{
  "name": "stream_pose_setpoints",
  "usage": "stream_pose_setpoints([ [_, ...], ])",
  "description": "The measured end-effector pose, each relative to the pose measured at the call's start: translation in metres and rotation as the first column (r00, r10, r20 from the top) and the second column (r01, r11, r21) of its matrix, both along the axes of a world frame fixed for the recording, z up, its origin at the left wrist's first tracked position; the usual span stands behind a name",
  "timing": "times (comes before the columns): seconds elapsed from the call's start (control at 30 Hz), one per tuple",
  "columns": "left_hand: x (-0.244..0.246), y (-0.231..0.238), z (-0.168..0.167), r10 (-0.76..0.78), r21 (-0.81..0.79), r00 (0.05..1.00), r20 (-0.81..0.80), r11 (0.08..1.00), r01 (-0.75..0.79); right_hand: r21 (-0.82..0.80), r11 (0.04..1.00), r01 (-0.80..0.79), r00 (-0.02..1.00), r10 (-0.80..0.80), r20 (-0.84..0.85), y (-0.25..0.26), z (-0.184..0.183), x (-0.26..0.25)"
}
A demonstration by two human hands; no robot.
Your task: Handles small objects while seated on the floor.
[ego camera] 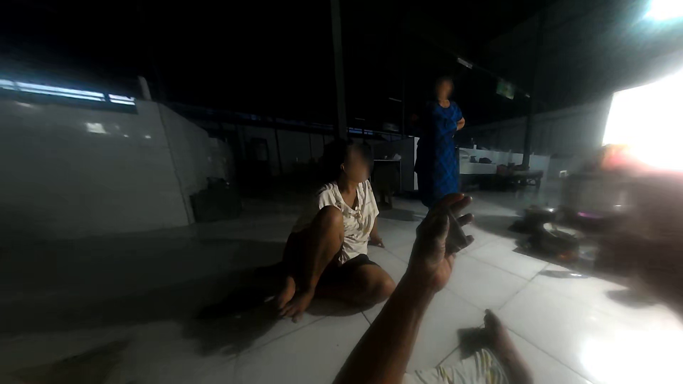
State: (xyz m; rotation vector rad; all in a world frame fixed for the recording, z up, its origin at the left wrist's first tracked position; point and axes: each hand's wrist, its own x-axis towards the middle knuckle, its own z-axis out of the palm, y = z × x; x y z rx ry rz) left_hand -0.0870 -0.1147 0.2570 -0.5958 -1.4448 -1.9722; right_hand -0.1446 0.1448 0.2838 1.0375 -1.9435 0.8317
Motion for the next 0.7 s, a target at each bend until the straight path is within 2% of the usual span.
stream_pose_setpoints([
  [0.03, -0.003, -0.001, -0.003, -0.015, -0.003, 0.999, -0.030, 1.000, 0.015, 0.001, 0.999, -0.049, 0.992, 0.048, 0.116, -0.016, 0.004, -0.010],
  [0.1, -0.013, -0.003, -0.011, -0.062, -0.031, 0.992, -0.106, 0.998, 0.059, -0.139, 0.980, -0.140, 0.926, 0.179, 0.332, -0.040, -0.001, -0.013],
  [0.23, -0.016, 0.010, -0.023, -0.142, -0.015, 0.984, -0.107, 0.990, 0.142, -0.315, 0.896, -0.314, 0.770, 0.434, 0.467, -0.054, -0.026, -0.014],
  [0.3, -0.015, 0.016, -0.028, -0.180, -0.063, 0.978, -0.109, 0.983, 0.174, -0.370, 0.887, -0.277, 0.701, 0.450, 0.553, -0.066, -0.029, -0.003],
  [0.37, -0.010, 0.026, -0.029, -0.268, -0.018, 0.959, -0.090, 0.963, 0.267, -0.382, 0.890, -0.248, 0.654, 0.445, 0.612, -0.077, -0.029, 0.009],
  [0.43, -0.007, 0.032, -0.031, -0.336, 0.010, 0.939, -0.066, 0.941, 0.337, -0.380, 0.879, -0.288, 0.617, 0.474, 0.629, -0.084, -0.028, 0.019],
  [0.5, -0.008, 0.036, -0.034, -0.377, 0.046, 0.926, -0.030, 0.925, 0.378, -0.399, 0.856, -0.329, 0.670, 0.510, 0.540, -0.090, -0.036, 0.021],
  [0.53, -0.008, 0.036, -0.036, -0.356, 0.019, 0.934, -0.030, 0.934, 0.357, -0.411, 0.850, -0.328, 0.703, 0.511, 0.495, -0.092, -0.040, 0.020],
  [0.6, -0.004, 0.032, -0.042, -0.173, -0.218, 0.983, -0.062, 0.963, 0.156, -0.446, 0.832, -0.329, 0.727, 0.524, 0.443, -0.089, -0.047, 0.016],
  [0.7, 0.002, 0.040, -0.038, 0.003, -0.227, 1.000, -0.011, 0.974, -0.005, -0.502, 0.806, -0.314, 0.721, 0.546, 0.426, -0.083, -0.054, 0.010],
])
